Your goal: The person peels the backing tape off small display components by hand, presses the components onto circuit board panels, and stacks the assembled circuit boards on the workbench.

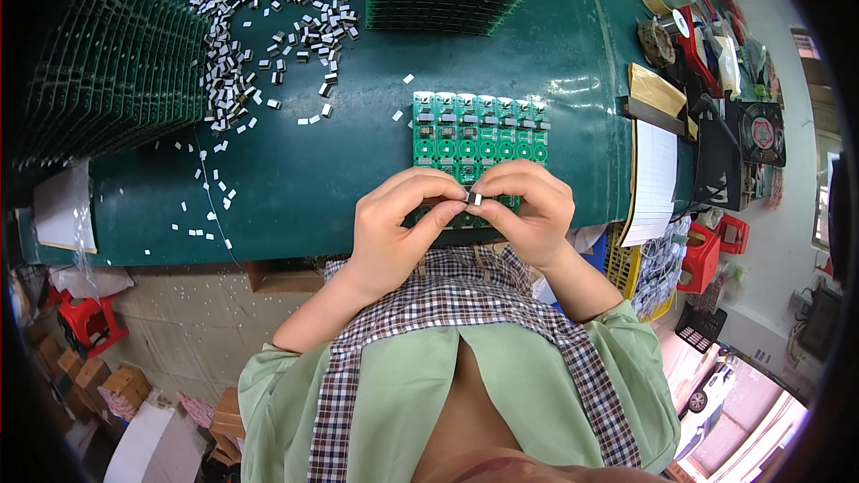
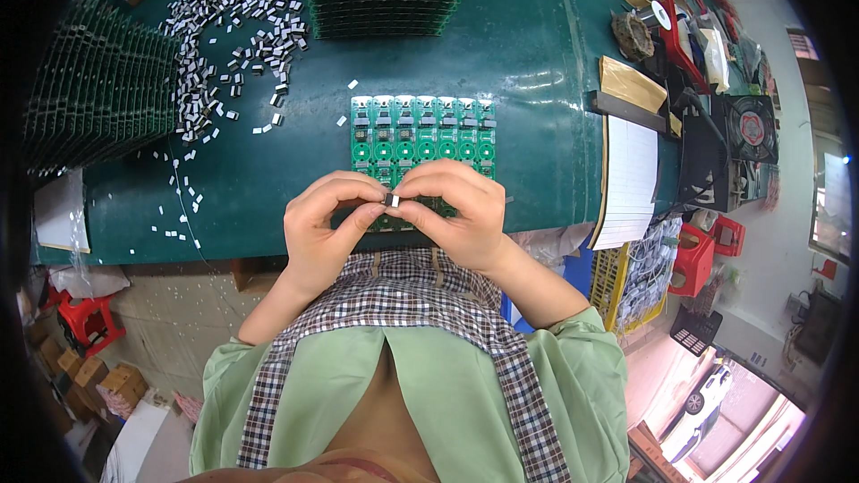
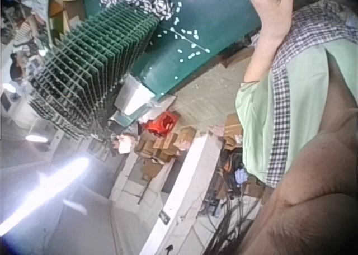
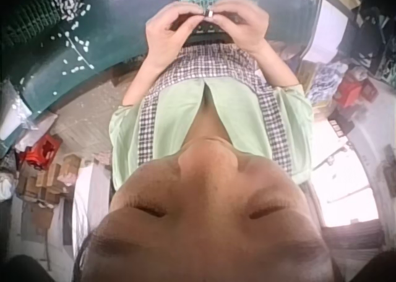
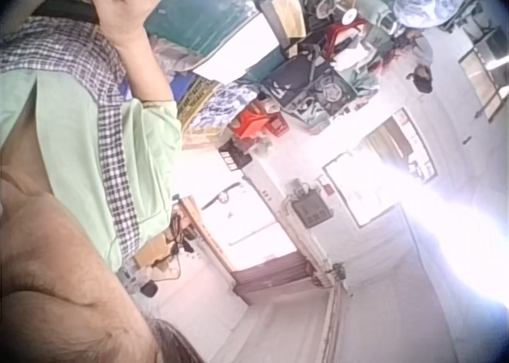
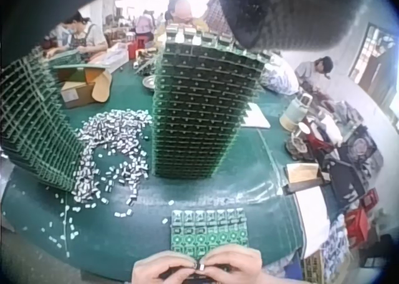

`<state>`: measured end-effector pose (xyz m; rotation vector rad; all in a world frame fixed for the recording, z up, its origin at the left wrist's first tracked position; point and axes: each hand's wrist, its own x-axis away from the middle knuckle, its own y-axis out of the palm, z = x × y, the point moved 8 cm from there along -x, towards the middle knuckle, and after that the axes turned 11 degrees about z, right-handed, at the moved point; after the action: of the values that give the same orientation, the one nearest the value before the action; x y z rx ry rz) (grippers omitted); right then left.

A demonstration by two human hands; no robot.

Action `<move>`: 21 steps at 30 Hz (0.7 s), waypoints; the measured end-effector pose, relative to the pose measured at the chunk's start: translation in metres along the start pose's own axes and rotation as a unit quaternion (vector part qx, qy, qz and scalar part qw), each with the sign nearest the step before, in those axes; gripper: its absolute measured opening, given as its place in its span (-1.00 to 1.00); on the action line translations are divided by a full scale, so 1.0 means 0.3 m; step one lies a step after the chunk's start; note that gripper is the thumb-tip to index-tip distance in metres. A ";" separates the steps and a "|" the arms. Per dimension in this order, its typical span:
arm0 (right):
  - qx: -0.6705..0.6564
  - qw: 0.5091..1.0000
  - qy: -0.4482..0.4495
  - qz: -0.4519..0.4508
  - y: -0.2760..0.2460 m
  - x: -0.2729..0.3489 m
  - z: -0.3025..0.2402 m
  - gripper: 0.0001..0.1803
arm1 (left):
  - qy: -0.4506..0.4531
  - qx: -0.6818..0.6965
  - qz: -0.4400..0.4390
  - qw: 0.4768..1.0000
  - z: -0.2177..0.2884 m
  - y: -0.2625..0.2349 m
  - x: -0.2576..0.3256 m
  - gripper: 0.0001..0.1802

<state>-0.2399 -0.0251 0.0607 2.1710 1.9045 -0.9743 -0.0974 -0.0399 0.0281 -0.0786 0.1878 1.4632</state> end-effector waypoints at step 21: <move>0.003 0.996 0.010 -0.088 0.029 -0.029 -0.026 -0.76 | 0.025 0.030 -0.036 0.999 -0.002 0.014 0.008 -0.88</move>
<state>-0.2291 -0.0309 0.0685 2.0516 2.1354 -0.9889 -0.1013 -0.0371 0.0272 -0.0734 0.2671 1.3847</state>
